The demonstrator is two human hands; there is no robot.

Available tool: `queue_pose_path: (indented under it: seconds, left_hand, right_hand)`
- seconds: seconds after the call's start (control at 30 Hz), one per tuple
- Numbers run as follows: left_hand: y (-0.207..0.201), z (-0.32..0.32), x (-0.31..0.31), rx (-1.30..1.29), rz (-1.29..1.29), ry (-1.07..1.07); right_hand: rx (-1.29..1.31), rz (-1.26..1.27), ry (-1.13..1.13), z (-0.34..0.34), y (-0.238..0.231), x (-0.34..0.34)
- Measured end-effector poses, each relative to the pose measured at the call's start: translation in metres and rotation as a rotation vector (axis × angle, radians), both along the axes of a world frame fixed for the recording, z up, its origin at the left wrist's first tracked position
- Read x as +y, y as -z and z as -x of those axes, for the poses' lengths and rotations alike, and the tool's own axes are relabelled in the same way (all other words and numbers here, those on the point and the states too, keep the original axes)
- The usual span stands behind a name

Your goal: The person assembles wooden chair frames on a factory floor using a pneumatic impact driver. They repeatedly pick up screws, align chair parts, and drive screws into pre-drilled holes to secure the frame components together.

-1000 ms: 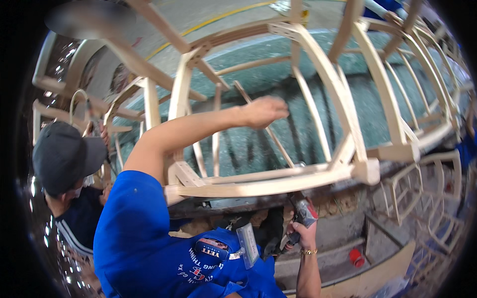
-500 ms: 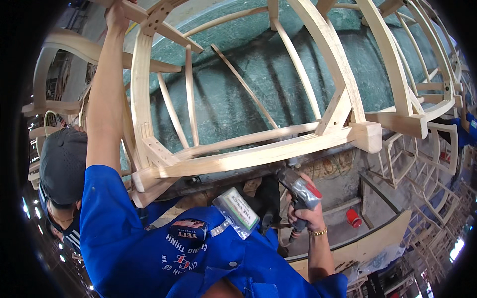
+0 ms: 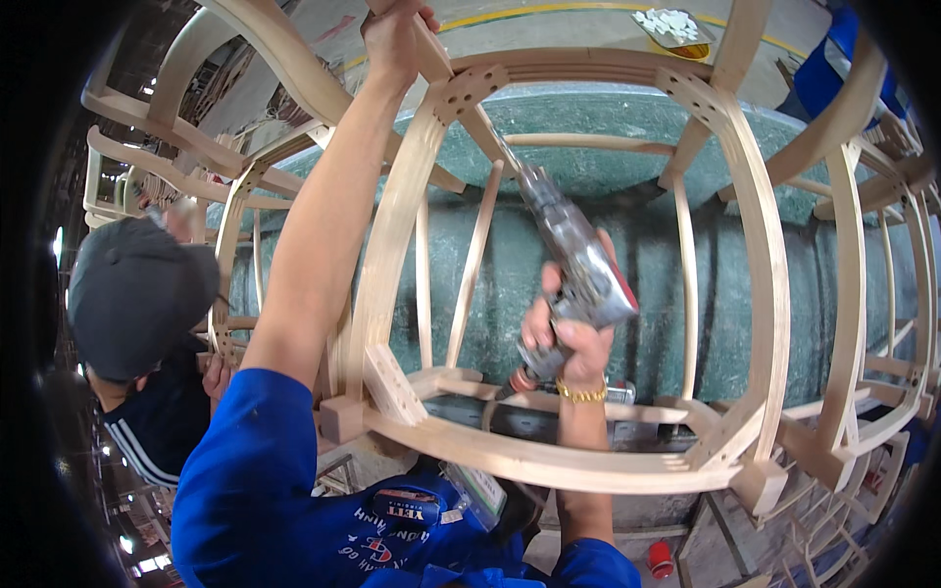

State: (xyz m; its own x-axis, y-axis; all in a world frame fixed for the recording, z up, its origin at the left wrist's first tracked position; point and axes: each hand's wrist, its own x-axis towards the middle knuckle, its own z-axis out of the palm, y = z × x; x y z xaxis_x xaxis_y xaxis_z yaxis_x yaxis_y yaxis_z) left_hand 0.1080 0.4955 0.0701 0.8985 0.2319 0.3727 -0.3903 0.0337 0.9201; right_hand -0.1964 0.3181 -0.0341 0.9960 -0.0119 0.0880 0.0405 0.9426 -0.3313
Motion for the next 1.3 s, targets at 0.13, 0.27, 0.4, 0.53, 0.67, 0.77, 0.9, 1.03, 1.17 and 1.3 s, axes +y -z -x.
queue_pose_path:
  seconds: [0.13,0.27,0.4,0.53,0.67,0.77,0.9,1.03,1.17,1.3]
  left_hand:
    - [-0.002,0.007,0.002,-0.031,0.033,-0.03]
    - [-0.004,0.009,-0.003,-0.023,-0.001,-0.051]
    - [-0.004,0.008,0.001,-0.023,-0.014,-0.038]
    - [-0.005,0.009,-0.004,-0.028,0.026,-0.031]
    - [-0.008,0.015,-0.01,0.041,0.03,-0.067]
    - [-0.009,0.017,-0.008,0.051,0.036,-0.088]
    - [-0.009,0.016,-0.009,0.051,0.06,-0.079]
    - [-0.01,0.015,-0.009,0.047,0.024,-0.128]
    - [-0.008,0.019,-0.011,0.049,0.055,-0.122]
    - [-0.01,0.017,-0.014,0.049,0.099,-0.117]
  right_hand:
    - [-0.059,0.104,-0.044,-0.051,-0.012,0.01]
    - [-0.05,0.11,-0.084,-0.057,-0.011,0.007]
    - [-0.018,0.125,-0.093,-0.065,-0.007,0.012]
    - [-0.052,0.199,-0.077,-0.081,-0.007,0.021]
    - [-0.03,0.278,-0.069,-0.083,-0.005,0.027]
    - [-0.029,0.247,-0.111,-0.087,-0.001,0.022]
    - [-0.026,0.298,-0.105,-0.09,-0.001,0.022]
    - [-0.028,0.342,-0.116,-0.095,-0.006,0.016]
    - [-0.045,0.364,-0.111,-0.098,0.001,0.014]
    - [-0.061,0.333,-0.117,-0.099,0.004,0.017]
